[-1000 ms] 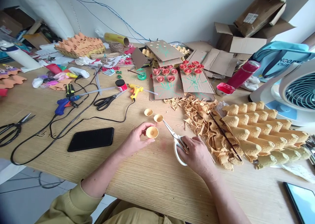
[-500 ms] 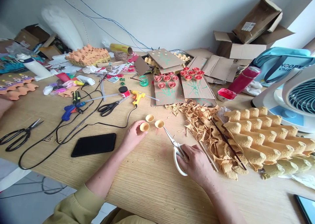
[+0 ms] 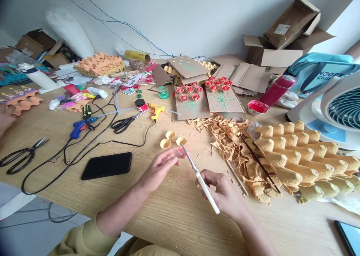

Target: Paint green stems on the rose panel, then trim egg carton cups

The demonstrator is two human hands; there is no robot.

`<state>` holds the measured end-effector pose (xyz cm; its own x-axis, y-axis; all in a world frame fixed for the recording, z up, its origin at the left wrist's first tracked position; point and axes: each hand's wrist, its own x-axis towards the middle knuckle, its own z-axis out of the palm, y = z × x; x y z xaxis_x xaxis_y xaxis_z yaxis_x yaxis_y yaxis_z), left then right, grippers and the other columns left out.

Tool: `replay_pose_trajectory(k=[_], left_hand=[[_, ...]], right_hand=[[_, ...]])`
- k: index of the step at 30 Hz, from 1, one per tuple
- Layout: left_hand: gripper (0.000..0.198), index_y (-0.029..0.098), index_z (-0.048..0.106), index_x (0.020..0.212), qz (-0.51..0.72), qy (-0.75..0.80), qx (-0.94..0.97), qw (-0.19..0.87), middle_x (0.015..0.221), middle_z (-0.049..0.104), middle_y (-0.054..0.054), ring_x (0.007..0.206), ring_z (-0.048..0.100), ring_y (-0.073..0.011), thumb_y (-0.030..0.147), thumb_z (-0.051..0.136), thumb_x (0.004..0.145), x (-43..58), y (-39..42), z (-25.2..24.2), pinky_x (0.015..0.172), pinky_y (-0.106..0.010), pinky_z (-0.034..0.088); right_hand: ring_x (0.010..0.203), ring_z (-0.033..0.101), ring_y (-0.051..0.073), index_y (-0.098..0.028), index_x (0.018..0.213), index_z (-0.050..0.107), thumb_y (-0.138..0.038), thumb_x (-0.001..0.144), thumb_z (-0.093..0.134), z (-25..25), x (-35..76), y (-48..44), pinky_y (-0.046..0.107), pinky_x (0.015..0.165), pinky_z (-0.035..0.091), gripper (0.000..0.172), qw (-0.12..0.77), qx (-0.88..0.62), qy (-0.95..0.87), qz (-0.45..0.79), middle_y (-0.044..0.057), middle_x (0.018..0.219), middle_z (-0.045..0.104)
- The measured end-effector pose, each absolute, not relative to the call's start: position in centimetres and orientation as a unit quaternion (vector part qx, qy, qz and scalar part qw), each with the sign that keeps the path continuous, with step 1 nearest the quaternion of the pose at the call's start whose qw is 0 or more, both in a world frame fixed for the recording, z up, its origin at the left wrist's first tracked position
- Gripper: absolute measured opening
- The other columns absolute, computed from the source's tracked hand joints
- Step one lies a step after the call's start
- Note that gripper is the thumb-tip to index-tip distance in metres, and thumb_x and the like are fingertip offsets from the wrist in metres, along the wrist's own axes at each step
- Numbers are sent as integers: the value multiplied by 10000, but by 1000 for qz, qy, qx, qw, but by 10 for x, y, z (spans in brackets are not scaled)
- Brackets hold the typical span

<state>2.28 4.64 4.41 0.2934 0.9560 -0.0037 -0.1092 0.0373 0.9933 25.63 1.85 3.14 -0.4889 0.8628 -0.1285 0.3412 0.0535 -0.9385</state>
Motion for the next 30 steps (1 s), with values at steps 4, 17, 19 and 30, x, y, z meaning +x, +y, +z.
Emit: replay_pose_trajectory(k=[4,17,19,30], left_hand=[[398,168,662,1241,433,283,441,733,1164,732,-140,1118,680,-264,417,525,962,60,36,46,936,-369,511],[73,194,650,919,346,447,796,217,955,707,-63,939,625,-223,145,600,899,45,69,21,866,-367,471],[106,187,635,825,328,474,796,183,865,689,-55,866,615,-220,200,592,921,36,75,17,807,-360,459],[139,213,643,899,316,485,807,115,952,711,-48,947,633,-207,254,525,959,-11,32,40,904,-371,452]], right_hand=[[419,435,101,-173,827,607,-629,873,583,28,257,18,241,418,346,459,304,-375,-592,646,-19,528,525],[506,450,145,-217,921,611,-577,927,529,31,264,24,291,440,348,369,533,-492,-464,509,5,605,518],[500,446,142,-217,919,598,-571,938,519,32,262,22,288,451,355,363,518,-488,-485,509,-4,593,522],[632,531,170,-227,769,545,-478,913,559,25,273,30,296,610,404,289,270,-575,-741,217,5,660,583]])
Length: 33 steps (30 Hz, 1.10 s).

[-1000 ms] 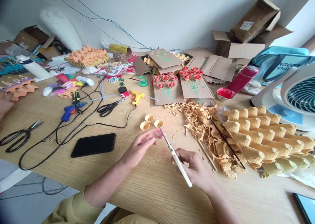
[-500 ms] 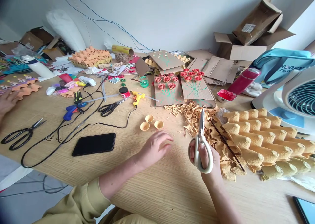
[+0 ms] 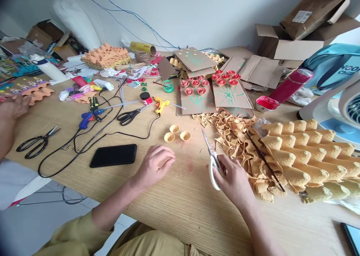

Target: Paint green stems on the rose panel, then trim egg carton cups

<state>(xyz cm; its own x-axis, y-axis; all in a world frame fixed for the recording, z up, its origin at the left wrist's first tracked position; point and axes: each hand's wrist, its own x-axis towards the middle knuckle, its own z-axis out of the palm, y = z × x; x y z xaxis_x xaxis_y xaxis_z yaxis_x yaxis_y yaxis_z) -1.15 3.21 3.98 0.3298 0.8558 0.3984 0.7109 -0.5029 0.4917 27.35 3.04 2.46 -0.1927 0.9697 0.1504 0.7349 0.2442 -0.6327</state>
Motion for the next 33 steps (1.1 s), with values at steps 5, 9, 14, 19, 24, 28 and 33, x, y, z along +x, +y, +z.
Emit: replay_pose_trajectory(k=[5,9,14,19,24,28,33], left_hand=[[532,267,534,1319,143,644,747,79,1327,621,-86,1242,549,-313,376,676,818,-135,3,49,1068,-483,415],[719,228,478,1379,45,699,707,95,1479,509,-127,1374,458,-361,417,691,718,-212,-2,41,1136,-519,371],[652,228,517,1332,49,688,714,119,1372,573,-110,1303,516,-323,443,671,736,-223,2,36,1120,-458,401],[625,188,554,1253,51,733,676,49,1177,578,-130,1195,544,-346,509,680,732,-198,-9,28,1054,-478,440],[580,170,557,1188,49,731,680,22,1100,563,-121,1128,555,-341,467,713,715,-185,-14,30,1006,-463,468],[627,207,534,1252,64,657,751,7,1148,554,-111,1108,539,-330,385,762,695,-164,-14,53,1009,-475,462],[655,250,515,1307,50,495,864,72,1208,577,-97,1131,534,-303,276,777,707,-110,-14,87,1007,-441,460]], right_hand=[[526,545,163,-237,719,517,-468,927,491,18,286,33,309,589,348,311,147,-555,-814,86,-9,581,589],[553,618,213,-242,739,534,-563,909,484,11,300,30,314,563,302,366,65,-588,-805,47,0,579,615],[634,656,246,-234,767,557,-589,889,504,8,301,29,334,597,343,380,50,-591,-804,52,25,657,661],[652,631,229,-223,826,592,-537,898,521,8,299,25,344,603,378,330,68,-570,-818,29,43,743,658],[720,618,263,-207,852,614,-493,946,482,27,283,18,381,633,404,329,96,-558,-822,-60,87,771,633],[911,655,264,-216,1130,607,-435,988,493,55,233,17,401,792,483,284,206,-467,-854,103,119,1029,677],[1118,628,248,-215,1360,497,-442,977,535,62,167,26,400,925,514,447,260,-342,-822,373,129,1263,631]])
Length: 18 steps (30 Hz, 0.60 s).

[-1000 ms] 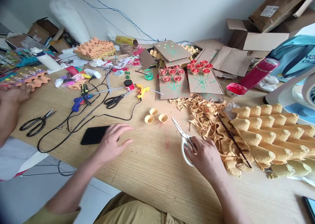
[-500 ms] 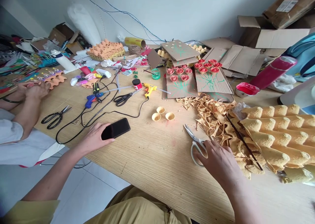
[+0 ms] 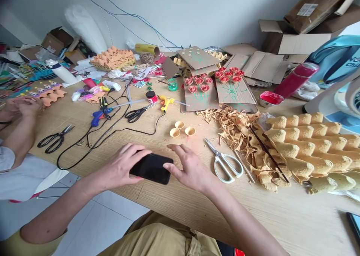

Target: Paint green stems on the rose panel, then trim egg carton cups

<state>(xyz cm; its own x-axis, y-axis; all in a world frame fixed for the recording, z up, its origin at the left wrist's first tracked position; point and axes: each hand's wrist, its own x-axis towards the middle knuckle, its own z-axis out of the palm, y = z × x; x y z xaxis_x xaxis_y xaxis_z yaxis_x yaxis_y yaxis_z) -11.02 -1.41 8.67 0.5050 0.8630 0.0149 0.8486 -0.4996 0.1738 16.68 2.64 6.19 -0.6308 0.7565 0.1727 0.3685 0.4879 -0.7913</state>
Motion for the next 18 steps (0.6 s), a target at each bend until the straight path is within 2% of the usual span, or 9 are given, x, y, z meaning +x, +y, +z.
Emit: replay_pose_trajectory(k=[3,5,10,13,16,18], left_hand=[[675,253,509,1320,42,438,893,92,1226,589,-87,1175,522,-309,274,787,705,-89,-10,95,1064,-462,422],[747,259,457,1384,54,416,902,102,1270,585,-84,1226,511,-309,292,786,714,-84,-7,96,1128,-478,369],[939,278,260,1542,104,439,887,98,1450,499,-107,1380,422,-323,329,779,760,-95,-3,91,1207,-495,283],[1001,290,210,1567,179,533,819,115,1552,388,-125,1444,347,-345,362,797,758,-104,-9,78,1206,-520,286],[1037,276,190,1573,310,613,690,227,1588,341,-146,1465,324,-367,435,801,751,-104,-22,58,1188,-542,313],[867,260,254,1555,403,594,578,388,1567,387,-156,1449,369,-357,497,693,846,-92,-30,46,1156,-513,369]], right_hand=[[827,682,184,-212,1368,508,-458,1003,476,50,149,28,319,743,543,441,241,-293,-781,497,53,979,717],[736,666,170,-192,1361,528,-462,1010,460,42,145,25,296,682,528,448,258,-290,-759,522,26,866,715],[1017,678,217,-186,1299,609,-478,993,496,25,140,14,330,885,525,438,353,-324,-691,542,77,1169,718],[985,687,233,-161,1265,638,-531,984,479,19,136,12,341,857,531,492,385,-380,-626,562,88,1090,739],[1081,666,250,-162,1224,671,-552,985,459,17,130,10,358,953,498,504,417,-404,-573,578,90,1125,735],[1133,645,249,-180,1203,685,-552,997,430,17,128,8,366,1006,470,497,438,-409,-551,581,80,1174,725]])
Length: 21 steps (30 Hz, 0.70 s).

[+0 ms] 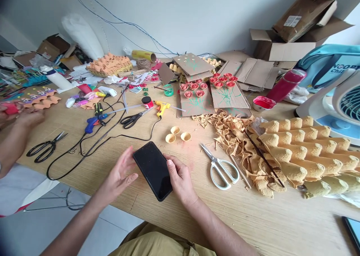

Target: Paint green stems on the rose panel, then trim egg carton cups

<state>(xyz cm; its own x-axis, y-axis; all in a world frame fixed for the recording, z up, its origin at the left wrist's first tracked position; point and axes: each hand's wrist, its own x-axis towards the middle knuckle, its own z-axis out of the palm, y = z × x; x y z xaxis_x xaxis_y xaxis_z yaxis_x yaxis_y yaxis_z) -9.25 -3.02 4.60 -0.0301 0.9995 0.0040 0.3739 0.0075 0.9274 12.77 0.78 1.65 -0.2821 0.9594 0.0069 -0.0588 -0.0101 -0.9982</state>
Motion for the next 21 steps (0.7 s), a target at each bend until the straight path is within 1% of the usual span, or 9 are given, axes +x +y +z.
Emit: replay_pose_trajectory(k=[1,2,3,5,8,12,16,18,21], left_hand=[[747,244,338,1522,424,564,517,485,1540,435,-158,1433,400,-354,523,625,891,-84,-34,41,1148,-501,381],[675,223,410,1484,445,523,458,564,1512,475,-162,1421,420,-352,555,567,918,-75,-36,38,1148,-494,384],[642,204,480,1432,482,488,394,612,1471,522,-162,1403,445,-351,590,536,921,-65,-37,37,1146,-491,388],[610,182,561,1354,530,436,287,669,1423,576,-150,1391,462,-342,607,531,918,-48,-36,38,1161,-486,376],[528,167,599,1312,565,402,181,697,1406,602,-129,1396,469,-310,544,515,952,-34,-30,47,1191,-467,348],[493,148,567,1354,585,386,122,703,1413,602,-126,1398,478,-278,470,439,1003,-33,-23,57,1202,-440,342],[513,122,547,1368,590,393,75,701,1363,636,-144,1365,519,-268,464,400,1015,-39,-19,59,1189,-429,365],[520,107,553,1351,592,401,52,697,1321,659,-159,1333,549,-280,471,405,1011,-42,-18,58,1171,-448,386],[515,104,575,1312,598,405,31,691,1275,680,-169,1288,585,-298,484,427,998,-48,-18,56,1144,-481,413]], right_hand=[[1146,638,246,-188,1195,689,-550,1003,416,16,127,7,368,1021,461,493,446,-410,-544,581,74,1184,723],[1161,629,243,-194,1188,691,-548,1009,405,16,126,6,368,1032,454,489,452,-411,-539,579,67,1182,723],[1178,618,241,-200,1183,691,-546,1013,396,15,125,5,367,1040,450,486,456,-412,-537,578,62,1173,725],[1199,602,238,-209,1176,688,-548,1020,374,13,125,3,364,1036,452,488,458,-414,-532,579,56,1147,729],[1186,600,228,-226,1192,672,-548,1029,342,9,125,2,355,1009,463,489,457,-415,-532,579,51,1163,719],[1128,609,217,-235,1258,627,-540,1035,329,5,126,2,361,989,460,481,457,-414,-547,566,59,1211,686],[1039,626,228,-217,1360,537,-570,1022,330,4,126,0,372,900,489,531,437,-434,-548,566,80,1100,685],[969,628,220,-218,1365,524,-577,1019,332,4,125,0,367,861,493,534,427,-436,-552,568,69,1029,677],[924,619,210,-228,1330,541,-577,1019,334,4,124,0,361,845,494,511,420,-430,-554,576,55,990,662]])
